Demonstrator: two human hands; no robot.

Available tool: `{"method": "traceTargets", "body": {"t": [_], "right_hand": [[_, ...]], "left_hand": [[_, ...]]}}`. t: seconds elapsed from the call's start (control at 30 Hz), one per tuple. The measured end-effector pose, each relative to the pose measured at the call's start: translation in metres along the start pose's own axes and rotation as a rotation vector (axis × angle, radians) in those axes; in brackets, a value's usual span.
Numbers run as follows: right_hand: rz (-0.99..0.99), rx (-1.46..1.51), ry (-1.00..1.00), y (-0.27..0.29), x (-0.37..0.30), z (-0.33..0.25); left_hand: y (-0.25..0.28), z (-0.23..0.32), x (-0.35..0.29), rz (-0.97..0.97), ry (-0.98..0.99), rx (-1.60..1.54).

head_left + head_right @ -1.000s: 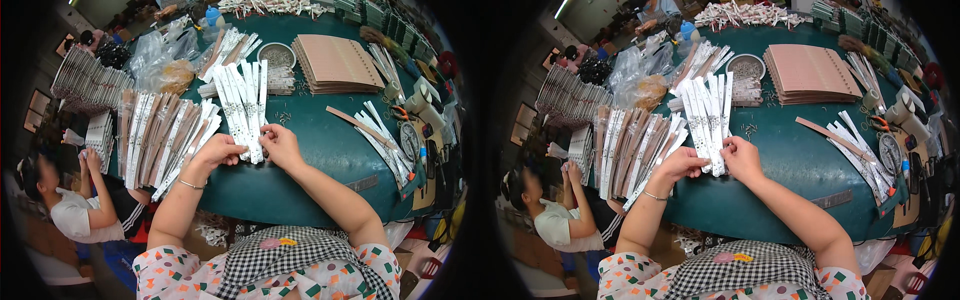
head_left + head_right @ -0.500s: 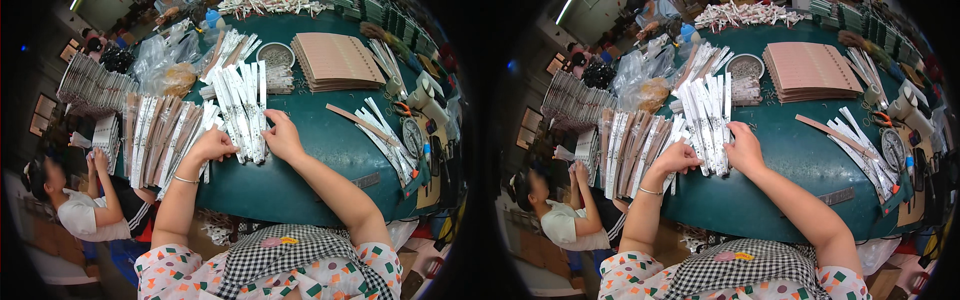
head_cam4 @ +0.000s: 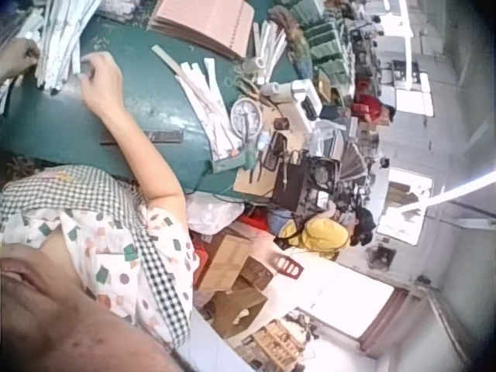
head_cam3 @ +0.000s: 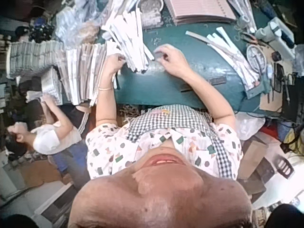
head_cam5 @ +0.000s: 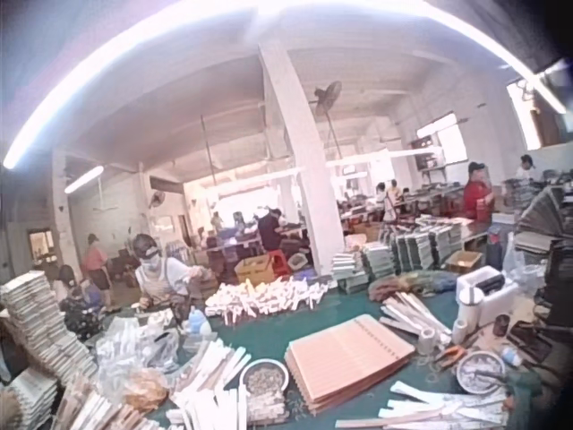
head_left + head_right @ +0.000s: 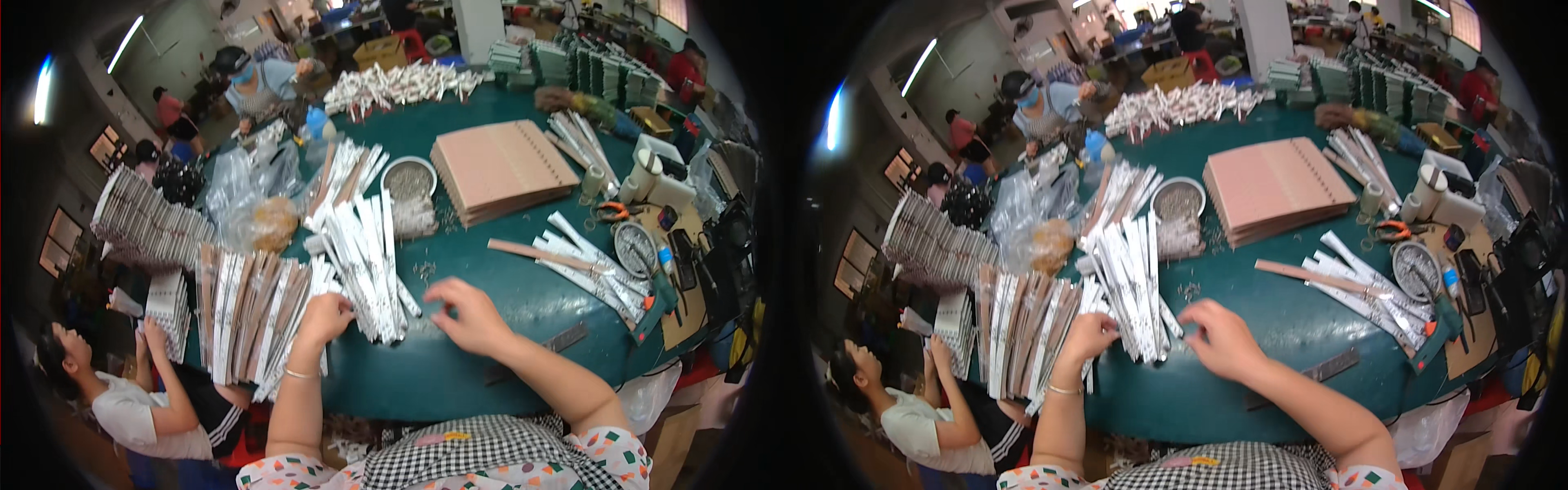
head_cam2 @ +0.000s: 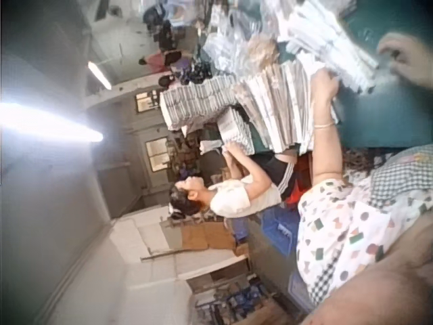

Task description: The person solders small electronic components onto LED strips using a soldering gun and organizes the strips by hand on the workbench.

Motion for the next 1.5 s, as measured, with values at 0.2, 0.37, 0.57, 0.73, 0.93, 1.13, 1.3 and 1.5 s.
{"method": "traceTargets", "body": {"t": [0.2,0.37,0.57,0.73,0.93,1.13,1.3,1.5], "right_hand": [[0.215,0.051,-0.280,0.111,-0.109,0.001],[0.878,0.111,-0.354,0.214,-0.235,0.022],[1.201,-0.527,-0.571,0.248,-0.332,0.052],[1.204,-0.369,-0.845,0.253,-0.330,0.081],[1.298,-0.175,-0.806,0.261,-0.338,0.111],[1.541,0.364,-0.359,0.266,-0.346,0.116],[1.288,0.962,-0.033,0.262,-0.334,0.112],[1.094,1.107,0.097,0.264,-0.311,0.105]], "left_hand": [[0.016,0.004,0.011,0.159,0.005,0.135],[0.070,0.074,-0.012,0.317,-0.024,0.081],[-0.020,0.292,-0.003,0.060,-0.732,-0.153],[-0.078,0.415,-0.006,0.122,-1.120,-0.069],[-0.142,0.457,0.048,0.053,-1.068,0.080],[-0.133,0.455,0.038,0.094,-1.110,0.015],[-0.101,0.432,-0.036,0.061,-1.272,-0.007],[-0.110,0.383,-0.095,-0.018,-1.306,0.020]]}}
Point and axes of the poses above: each hand's wrist, its own x-axis towards the middle knuckle, its own y-axis out of the back of the hand, z = x × y, the point moved 10 cm from there along x, towards the middle knuckle, and after that the axes turned 5 degrees about -z, right-handed, at the moved point
